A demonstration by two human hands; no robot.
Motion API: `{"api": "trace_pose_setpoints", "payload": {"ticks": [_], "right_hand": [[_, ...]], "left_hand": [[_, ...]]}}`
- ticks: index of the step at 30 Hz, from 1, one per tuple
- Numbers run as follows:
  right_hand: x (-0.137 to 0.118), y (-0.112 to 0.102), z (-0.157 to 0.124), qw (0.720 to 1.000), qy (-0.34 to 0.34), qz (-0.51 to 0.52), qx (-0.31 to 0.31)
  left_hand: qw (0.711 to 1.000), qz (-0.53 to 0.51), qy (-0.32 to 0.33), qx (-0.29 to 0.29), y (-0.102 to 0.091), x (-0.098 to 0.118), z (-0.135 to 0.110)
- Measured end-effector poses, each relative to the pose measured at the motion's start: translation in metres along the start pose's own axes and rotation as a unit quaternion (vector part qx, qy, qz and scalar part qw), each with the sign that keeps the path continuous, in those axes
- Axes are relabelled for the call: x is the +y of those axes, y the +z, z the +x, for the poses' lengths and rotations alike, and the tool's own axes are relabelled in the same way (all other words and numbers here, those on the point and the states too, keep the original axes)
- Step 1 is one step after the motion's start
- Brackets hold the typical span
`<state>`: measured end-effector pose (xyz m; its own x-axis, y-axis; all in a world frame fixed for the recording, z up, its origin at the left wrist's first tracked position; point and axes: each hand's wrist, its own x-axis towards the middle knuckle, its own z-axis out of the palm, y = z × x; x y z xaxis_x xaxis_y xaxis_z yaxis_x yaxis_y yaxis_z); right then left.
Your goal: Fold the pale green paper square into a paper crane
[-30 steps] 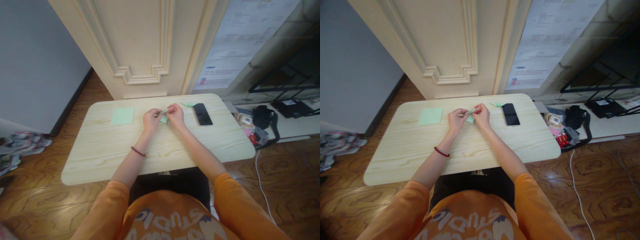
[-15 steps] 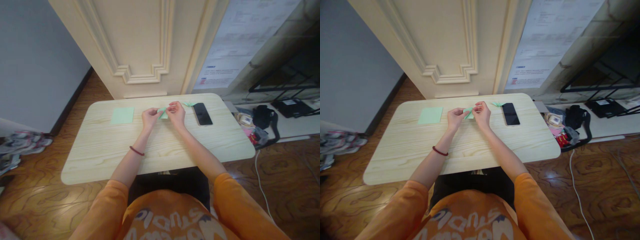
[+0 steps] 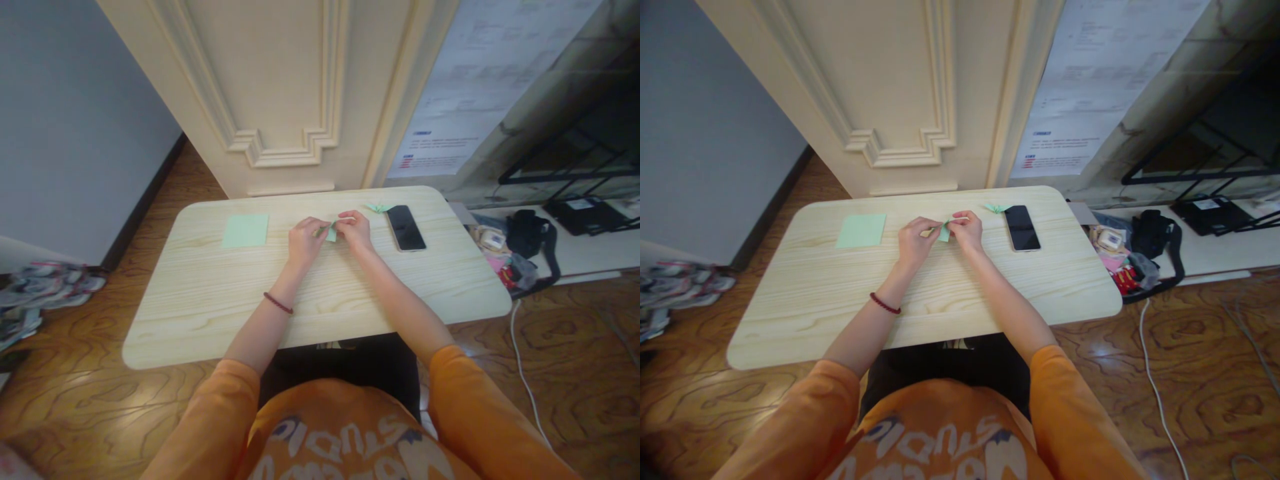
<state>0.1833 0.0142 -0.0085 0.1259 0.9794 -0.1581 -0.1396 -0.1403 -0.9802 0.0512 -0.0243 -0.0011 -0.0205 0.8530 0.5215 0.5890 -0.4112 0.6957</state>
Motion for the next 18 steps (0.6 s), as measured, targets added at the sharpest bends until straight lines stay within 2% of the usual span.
{"api": "trace_pose_setpoints", "payload": {"ticks": [3, 7, 13, 18], "right_hand": [[0.0, 0.0, 0.0, 1.0, -0.003, -0.01, 0.003], [-0.001, -0.001, -0.001, 0.999, -0.029, -0.041, 0.002], [-0.008, -0.003, -0.005, 0.988, -0.116, -0.106, 0.01], [-0.013, -0.002, -0.011, 0.975, -0.152, -0.16, 0.016]], "left_hand": [[0.999, 0.03, 0.025, -0.015, 0.0, 0.0, 0.0], [1.0, 0.013, 0.023, -0.015, 0.002, -0.001, 0.0], [0.998, -0.055, -0.028, 0.026, 0.005, -0.002, 0.0], [0.989, -0.112, -0.09, 0.044, 0.007, -0.002, 0.001]]}}
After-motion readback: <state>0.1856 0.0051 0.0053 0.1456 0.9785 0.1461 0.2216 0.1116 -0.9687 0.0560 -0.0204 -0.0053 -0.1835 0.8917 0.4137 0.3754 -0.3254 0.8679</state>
